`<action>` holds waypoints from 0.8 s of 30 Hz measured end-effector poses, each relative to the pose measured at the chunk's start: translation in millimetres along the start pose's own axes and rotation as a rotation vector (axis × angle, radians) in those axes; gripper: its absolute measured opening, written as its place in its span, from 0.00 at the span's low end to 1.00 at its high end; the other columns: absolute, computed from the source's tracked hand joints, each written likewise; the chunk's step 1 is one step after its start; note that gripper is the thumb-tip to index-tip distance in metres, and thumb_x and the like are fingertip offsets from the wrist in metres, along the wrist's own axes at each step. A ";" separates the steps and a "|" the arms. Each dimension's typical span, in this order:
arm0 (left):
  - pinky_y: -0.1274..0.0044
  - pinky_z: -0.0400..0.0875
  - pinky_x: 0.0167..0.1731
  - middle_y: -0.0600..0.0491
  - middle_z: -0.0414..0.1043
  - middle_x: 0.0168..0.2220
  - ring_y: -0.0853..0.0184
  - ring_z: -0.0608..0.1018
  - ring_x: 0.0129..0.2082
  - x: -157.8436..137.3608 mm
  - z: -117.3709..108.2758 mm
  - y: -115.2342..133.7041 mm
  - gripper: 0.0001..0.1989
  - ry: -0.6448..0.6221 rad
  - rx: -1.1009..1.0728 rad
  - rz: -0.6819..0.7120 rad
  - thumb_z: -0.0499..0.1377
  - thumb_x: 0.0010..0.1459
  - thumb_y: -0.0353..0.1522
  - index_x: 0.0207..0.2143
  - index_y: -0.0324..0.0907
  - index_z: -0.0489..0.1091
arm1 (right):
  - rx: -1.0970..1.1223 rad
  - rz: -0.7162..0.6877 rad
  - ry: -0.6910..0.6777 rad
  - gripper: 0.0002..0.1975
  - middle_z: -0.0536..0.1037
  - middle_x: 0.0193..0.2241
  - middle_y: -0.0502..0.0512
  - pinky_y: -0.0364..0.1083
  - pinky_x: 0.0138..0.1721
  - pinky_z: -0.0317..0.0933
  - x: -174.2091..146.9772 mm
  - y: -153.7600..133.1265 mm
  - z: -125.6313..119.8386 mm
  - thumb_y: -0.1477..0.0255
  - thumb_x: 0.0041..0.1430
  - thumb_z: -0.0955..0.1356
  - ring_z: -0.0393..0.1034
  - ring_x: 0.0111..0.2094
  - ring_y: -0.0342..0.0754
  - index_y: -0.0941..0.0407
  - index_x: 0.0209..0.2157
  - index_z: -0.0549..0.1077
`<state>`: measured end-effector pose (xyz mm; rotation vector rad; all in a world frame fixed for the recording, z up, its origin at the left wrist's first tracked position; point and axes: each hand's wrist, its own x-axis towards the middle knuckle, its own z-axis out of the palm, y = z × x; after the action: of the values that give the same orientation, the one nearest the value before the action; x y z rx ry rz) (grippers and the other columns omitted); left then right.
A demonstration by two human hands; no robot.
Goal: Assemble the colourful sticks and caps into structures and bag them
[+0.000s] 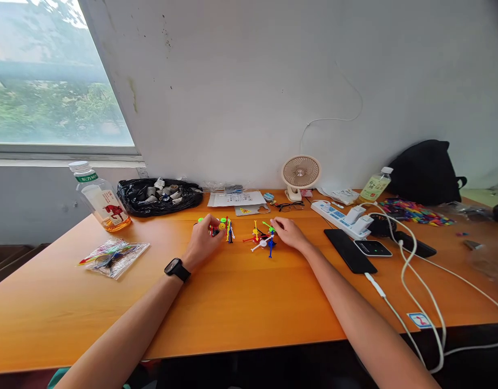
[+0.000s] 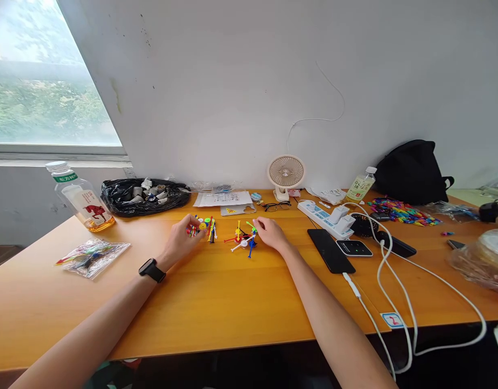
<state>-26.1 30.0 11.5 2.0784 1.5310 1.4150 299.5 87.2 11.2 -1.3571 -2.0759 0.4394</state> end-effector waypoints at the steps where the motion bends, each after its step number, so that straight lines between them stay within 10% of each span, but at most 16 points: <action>1: 0.75 0.70 0.35 0.54 0.75 0.35 0.67 0.76 0.32 0.5 0.1 0.1 0.08 0.017 -0.038 0.004 0.63 0.59 0.33 0.40 0.44 0.70 | -0.006 0.000 0.000 0.23 0.71 0.23 0.49 0.45 0.29 0.48 0.0 0.1 -0.3 0.55 0.72 0.59 0.62 0.26 0.46 0.54 0.27 0.66; 8: 0.76 0.71 0.33 0.50 0.73 0.39 0.66 0.77 0.35 0.9 0.5 1.7 0.05 -0.009 -0.068 0.048 0.54 0.59 0.27 0.35 0.42 0.70 | -0.052 0.029 -0.004 0.23 0.76 0.26 0.53 0.45 0.31 0.52 -0.1 -2.7 -2.2 0.56 0.74 0.58 0.67 0.28 0.49 0.54 0.29 0.69; 13: 0.74 0.65 0.32 0.54 0.75 0.29 0.64 0.75 0.30 -3.9 -2.9 9.5 0.03 -0.250 0.191 0.041 0.59 0.58 0.30 0.30 0.44 0.70 | -0.112 0.017 0.003 0.23 0.73 0.24 0.52 0.45 0.30 0.50 -1.2 -4.7 -3.1 0.57 0.74 0.57 0.66 0.27 0.48 0.53 0.27 0.65; 24: 0.72 0.65 0.32 0.51 0.82 0.33 0.57 0.81 0.35 -9.6 -1.2 21.0 0.13 -0.403 0.488 -0.102 0.58 0.65 0.43 0.42 0.50 0.79 | -0.188 0.006 -0.005 0.21 0.75 0.26 0.52 0.45 0.30 0.46 -3.5 -7.2 -6.2 0.60 0.75 0.58 0.66 0.28 0.47 0.53 0.28 0.64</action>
<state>-13.8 12.4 19.9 2.3103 1.8908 0.5651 299.6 80.7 19.0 -1.4701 -2.1624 0.2549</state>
